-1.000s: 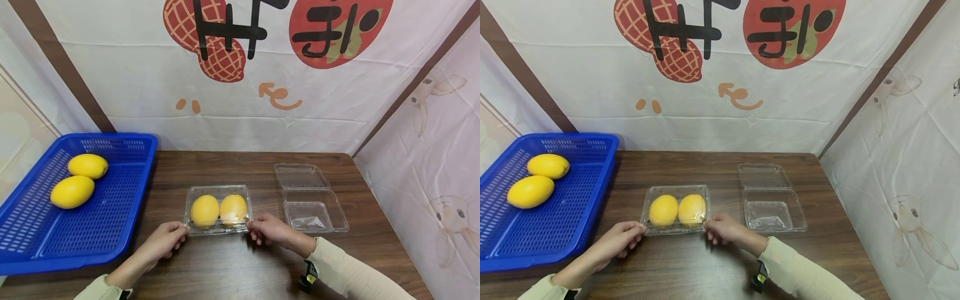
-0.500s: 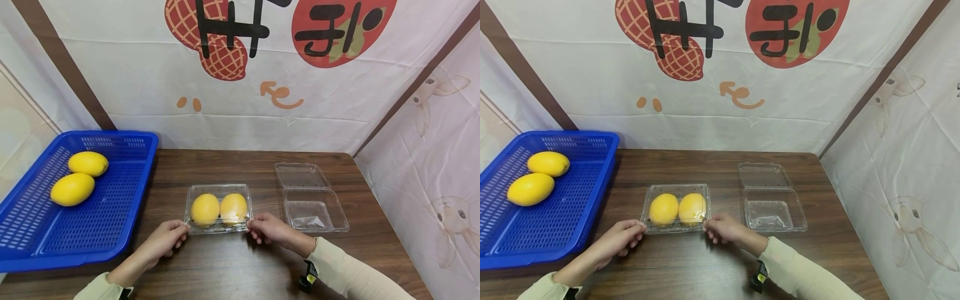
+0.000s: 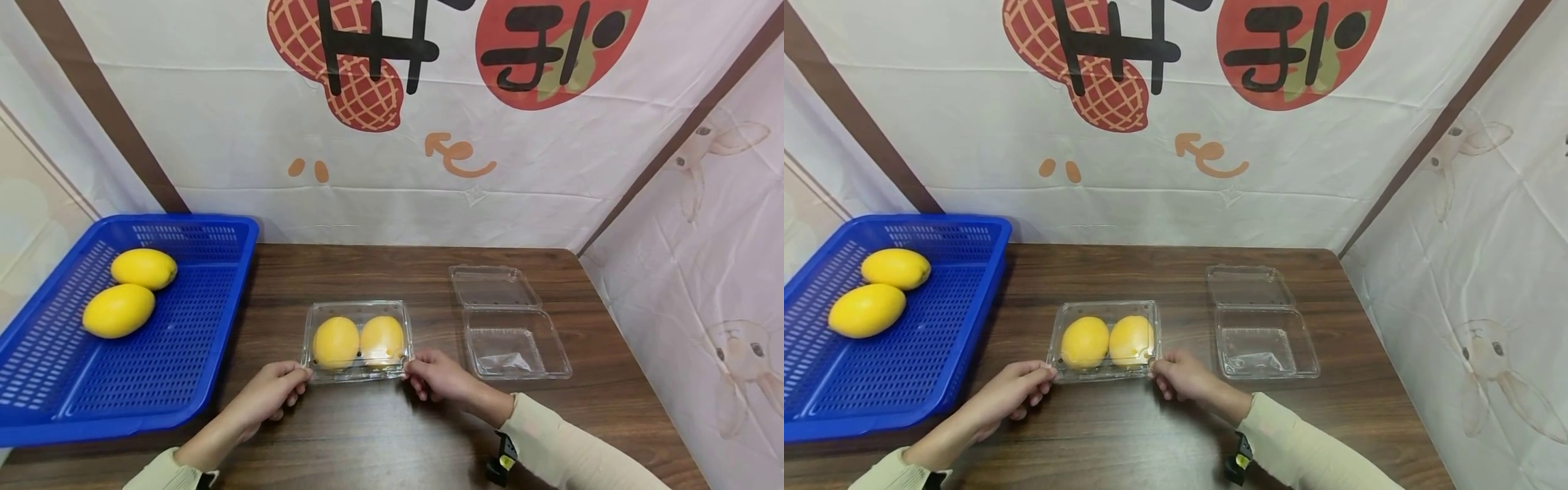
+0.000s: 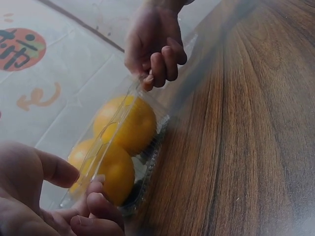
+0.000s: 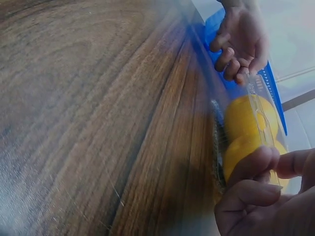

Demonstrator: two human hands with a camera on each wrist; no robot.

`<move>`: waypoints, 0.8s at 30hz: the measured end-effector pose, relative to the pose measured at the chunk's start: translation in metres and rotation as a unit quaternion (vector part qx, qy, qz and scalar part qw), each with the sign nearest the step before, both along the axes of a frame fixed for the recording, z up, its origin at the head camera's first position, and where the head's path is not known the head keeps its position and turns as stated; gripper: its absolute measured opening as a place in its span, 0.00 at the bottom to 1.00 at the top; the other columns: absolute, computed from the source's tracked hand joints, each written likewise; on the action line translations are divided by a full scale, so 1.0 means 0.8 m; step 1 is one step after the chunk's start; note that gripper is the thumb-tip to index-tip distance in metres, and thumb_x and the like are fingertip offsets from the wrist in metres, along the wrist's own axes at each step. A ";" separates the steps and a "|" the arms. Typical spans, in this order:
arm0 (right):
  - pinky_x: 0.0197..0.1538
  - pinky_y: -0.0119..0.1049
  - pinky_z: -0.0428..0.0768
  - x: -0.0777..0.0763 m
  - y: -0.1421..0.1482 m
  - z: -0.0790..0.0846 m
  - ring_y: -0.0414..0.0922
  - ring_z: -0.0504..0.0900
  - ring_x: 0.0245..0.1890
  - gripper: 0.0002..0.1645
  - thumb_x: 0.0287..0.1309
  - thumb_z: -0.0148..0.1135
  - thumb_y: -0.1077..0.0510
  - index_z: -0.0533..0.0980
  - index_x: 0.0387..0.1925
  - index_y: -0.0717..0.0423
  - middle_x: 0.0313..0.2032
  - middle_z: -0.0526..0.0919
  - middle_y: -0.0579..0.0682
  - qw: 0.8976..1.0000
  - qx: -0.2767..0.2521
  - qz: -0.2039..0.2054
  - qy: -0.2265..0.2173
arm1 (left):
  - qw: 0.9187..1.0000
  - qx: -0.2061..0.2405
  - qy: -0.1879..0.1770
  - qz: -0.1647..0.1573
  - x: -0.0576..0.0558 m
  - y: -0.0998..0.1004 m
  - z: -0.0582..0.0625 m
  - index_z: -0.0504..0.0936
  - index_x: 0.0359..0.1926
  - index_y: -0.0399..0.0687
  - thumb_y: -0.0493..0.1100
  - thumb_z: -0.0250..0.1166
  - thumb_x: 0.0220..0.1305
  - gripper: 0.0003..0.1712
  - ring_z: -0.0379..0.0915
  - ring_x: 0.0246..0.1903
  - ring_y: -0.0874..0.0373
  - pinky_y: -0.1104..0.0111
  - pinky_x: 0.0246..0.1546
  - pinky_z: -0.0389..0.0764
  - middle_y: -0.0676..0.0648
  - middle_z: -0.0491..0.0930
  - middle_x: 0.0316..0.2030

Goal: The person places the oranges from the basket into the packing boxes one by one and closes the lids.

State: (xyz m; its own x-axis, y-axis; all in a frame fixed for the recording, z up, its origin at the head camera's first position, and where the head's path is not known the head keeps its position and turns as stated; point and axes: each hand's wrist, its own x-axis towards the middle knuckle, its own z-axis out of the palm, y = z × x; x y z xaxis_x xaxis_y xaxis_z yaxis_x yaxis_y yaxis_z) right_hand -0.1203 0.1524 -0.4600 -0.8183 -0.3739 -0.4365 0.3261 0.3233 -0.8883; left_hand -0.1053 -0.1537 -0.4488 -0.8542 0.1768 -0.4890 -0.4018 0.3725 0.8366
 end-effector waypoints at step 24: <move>0.16 0.25 0.59 -0.001 0.001 0.000 0.38 0.70 0.15 0.17 0.67 0.52 0.58 0.74 0.36 0.74 0.16 0.72 0.44 1.000 -0.005 -0.001 -0.026 | 1.000 0.023 0.001 -0.010 0.000 -0.002 -0.001 0.82 0.37 0.36 0.43 0.56 0.71 0.14 0.65 0.23 0.61 0.73 0.17 0.63 0.52 0.72 0.25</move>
State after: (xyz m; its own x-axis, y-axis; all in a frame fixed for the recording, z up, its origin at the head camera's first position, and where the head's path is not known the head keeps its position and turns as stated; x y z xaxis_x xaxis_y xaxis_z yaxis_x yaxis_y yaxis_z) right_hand -0.1214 0.1532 -0.4597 -0.7954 -0.3766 -0.4749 0.3732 0.3130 -0.8734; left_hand -0.1051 -0.1554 -0.4494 -0.8514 0.2155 -0.4782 -0.3933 0.3409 0.8539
